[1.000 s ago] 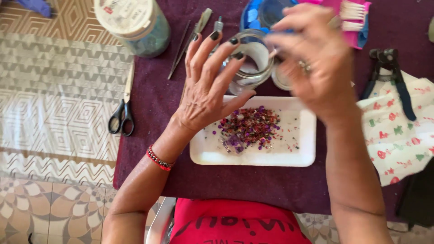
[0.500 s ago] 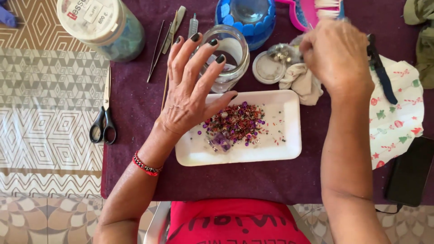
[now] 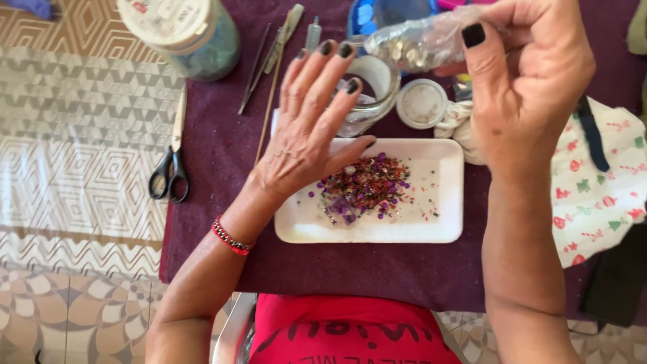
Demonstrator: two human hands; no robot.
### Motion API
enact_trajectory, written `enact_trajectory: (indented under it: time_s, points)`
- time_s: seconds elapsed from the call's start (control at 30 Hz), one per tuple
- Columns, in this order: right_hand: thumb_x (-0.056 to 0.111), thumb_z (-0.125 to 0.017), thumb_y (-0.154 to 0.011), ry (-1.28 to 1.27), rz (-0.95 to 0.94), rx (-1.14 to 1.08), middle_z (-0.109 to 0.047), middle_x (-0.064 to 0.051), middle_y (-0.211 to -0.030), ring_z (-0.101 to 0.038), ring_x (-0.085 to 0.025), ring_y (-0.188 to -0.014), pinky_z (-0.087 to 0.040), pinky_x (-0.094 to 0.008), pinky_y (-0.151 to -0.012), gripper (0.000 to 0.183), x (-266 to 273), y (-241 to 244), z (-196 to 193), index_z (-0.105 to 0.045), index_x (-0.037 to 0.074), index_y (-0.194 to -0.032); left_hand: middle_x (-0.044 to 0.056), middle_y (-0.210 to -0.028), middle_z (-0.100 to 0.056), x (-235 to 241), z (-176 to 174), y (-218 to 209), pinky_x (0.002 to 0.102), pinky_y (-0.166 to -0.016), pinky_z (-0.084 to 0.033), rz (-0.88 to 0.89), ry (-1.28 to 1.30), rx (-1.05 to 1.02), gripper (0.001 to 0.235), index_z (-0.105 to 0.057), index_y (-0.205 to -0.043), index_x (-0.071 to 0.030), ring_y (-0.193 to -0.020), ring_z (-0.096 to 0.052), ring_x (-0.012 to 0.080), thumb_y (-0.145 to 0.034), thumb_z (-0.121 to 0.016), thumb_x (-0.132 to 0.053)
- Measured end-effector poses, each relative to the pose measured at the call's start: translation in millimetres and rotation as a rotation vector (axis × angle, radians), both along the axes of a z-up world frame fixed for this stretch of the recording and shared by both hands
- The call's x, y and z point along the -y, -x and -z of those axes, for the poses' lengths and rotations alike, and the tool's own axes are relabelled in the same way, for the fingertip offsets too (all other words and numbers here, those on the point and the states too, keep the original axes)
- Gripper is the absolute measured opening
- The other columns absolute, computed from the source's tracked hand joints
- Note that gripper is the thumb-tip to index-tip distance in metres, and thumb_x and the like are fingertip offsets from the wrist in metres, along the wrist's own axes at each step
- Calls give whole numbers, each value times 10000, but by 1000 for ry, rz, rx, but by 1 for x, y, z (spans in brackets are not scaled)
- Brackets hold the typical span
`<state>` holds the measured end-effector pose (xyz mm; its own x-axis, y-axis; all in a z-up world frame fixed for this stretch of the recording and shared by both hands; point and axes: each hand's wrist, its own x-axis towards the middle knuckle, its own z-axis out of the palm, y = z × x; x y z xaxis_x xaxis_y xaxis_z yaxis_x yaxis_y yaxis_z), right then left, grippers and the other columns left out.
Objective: The person sweeps blue debris from a white tray into a pink dustpan using a small brush, then empties the debris onto the table. Next, they open a glass jar and pour mixed beads onto the white tray, followed by handling a small plastic bag containing additional beads.
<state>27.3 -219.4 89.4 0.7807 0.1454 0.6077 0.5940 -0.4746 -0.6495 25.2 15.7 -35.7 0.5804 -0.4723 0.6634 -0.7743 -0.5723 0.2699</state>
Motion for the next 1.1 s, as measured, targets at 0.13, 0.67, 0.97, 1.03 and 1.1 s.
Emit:
enact_trajectory:
  time_s: [0.13,0.67,0.97,1.03,1.1]
  points:
    - [15,-603,-1216,-75,-65,4,-628,-234,-1020,-677,-277,-855,-596,-323,-722,175,-17,-4,8,-524,-124,-1145,219,-1701,-250,-2,1,1,659,-1377,-313,23,76,-17,847,-169,-1636,-170,-1616,-318,468,-1159,-832,-397]
    - [-138,-585,-1115,247,-146,-148,-670,-327,-1321,-694,-384,-1201,-606,-393,-959,261,31,-2,-14,-565,-176,-1373,249,-1564,-382,-1,-17,4,707,-1277,-367,-1,124,-27,631,-368,-1465,-75,-1497,-391,487,-1088,-821,-300]
    - [483,-862,-841,964,493,-834,-781,-73,-1066,-706,-388,-1008,-508,-588,-829,604,72,-40,20,-702,137,-1310,230,-1579,-366,5,-11,3,669,-1292,-392,22,146,-17,629,-332,-1508,-77,-1492,-421,501,-1112,-773,-287]
    - [393,-866,-830,1034,491,-820,-793,-89,-1022,-707,-442,-1022,-510,-626,-844,548,81,-46,35,-699,142,-1288,232,-1577,-370,4,-12,2,665,-1285,-403,20,145,-15,627,-336,-1506,-76,-1485,-427,501,-1110,-777,-281]
    - [184,-808,-886,925,426,-447,-788,-37,-860,-742,-304,-760,-588,-514,-715,147,104,-53,58,-853,250,-1010,217,-1586,-363,3,-12,0,662,-1293,-408,28,142,-16,617,-333,-1516,-80,-1503,-399,489,-1120,-763,-280]
